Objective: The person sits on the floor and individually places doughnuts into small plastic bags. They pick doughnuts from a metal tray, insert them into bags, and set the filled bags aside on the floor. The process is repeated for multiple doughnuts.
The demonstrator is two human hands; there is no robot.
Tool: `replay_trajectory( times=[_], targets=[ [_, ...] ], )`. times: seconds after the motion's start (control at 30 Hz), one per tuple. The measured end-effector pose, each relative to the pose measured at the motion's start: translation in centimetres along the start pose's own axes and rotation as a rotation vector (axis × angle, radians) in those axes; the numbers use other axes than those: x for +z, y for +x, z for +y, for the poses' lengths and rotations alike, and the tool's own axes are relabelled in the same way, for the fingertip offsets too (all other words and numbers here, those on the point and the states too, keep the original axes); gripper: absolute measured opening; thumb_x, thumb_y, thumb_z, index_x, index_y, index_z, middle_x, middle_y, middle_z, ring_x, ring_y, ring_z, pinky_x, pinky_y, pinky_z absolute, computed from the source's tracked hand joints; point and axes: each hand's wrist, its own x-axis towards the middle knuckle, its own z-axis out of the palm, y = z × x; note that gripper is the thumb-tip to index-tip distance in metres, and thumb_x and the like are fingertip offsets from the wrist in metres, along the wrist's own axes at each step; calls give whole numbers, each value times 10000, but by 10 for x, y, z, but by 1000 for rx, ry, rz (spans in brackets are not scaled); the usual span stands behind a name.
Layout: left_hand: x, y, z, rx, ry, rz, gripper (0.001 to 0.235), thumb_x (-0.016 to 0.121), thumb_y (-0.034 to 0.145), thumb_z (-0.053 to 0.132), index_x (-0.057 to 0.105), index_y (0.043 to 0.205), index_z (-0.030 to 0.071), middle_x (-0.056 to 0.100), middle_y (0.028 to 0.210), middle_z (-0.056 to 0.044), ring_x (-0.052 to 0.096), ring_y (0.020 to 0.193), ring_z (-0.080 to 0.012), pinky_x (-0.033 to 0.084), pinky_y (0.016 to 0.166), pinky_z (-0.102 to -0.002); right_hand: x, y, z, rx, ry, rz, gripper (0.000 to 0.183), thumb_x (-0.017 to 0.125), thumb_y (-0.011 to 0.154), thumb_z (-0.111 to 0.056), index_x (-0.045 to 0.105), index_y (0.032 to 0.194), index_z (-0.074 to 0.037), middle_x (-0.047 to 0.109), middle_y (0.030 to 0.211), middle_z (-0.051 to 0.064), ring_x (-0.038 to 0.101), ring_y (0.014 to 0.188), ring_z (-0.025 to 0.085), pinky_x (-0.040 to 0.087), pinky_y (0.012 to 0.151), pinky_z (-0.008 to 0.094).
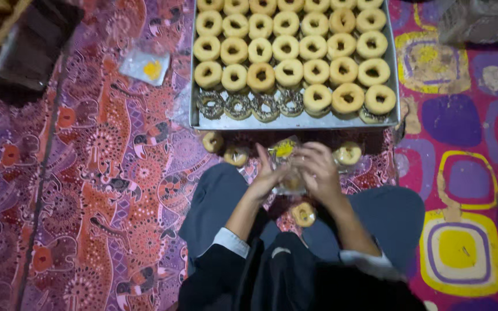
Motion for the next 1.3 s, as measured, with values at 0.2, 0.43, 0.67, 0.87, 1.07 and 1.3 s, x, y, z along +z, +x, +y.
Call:
replay_trajectory(
  times=[0.2,0.43,0.67,0.87,1.07,1.3],
  targets=[
    [3,-22,22,286,247,26,319,674,992,183,706,1185,-69,742,1189,-213,703,1101,-340,520,1013,-439,-29,18,-9,411,69,-301,249,699,953,-148,775,1182,-88,756,1029,89,737,910,237,575,818,361],
    [32,-77,58,-38,899,-284,261,527,1059,205,719,1082,28,748,948,-197,772,897,-352,589,828,-395,-73,26,-28,-433,-263,-577,210,793,791,-259,713,921,-115,634,824,45,638,822,252,496,746,418],
    [42,-92,108,551,992,-595,279,479,1006,224,661,1215,196,642,1414,-114,526,1380,-401,415,1097,-450,-100,14,34,-359,-867,-461,935,740,362,-660,720,1165,-182,682,1325,158,605,1257,383,347,1041,538],
    [33,-87,77,2,-117,-442,450,623,948,126,596,1396,86,493,1567,-65,436,1476,-309,402,1208,-446,-21,-97,-15,397,869,-653,382,853,803,-237,758,1134,-71,726,1197,86,716,1109,217,565,980,368],
    [20,-108,36,392,210,301,174,610,1056,121,689,980,-15,690,1134,-117,645,1104,-233,514,1008,-358,35,-64,-73,644,1307,112,278,721,927,-234,741,1094,-13,688,1104,66,648,1091,188,497,1000,326],
    [-81,-133,26,345,460,690,101,680,1002,90,709,1038,-1,665,952,-42,592,880,-106,495,813,-249,123,-67,-25,446,730,-155,149,818,848,-102,814,953,3,731,1025,90,638,1045,191,492,960,325]
  ],
)
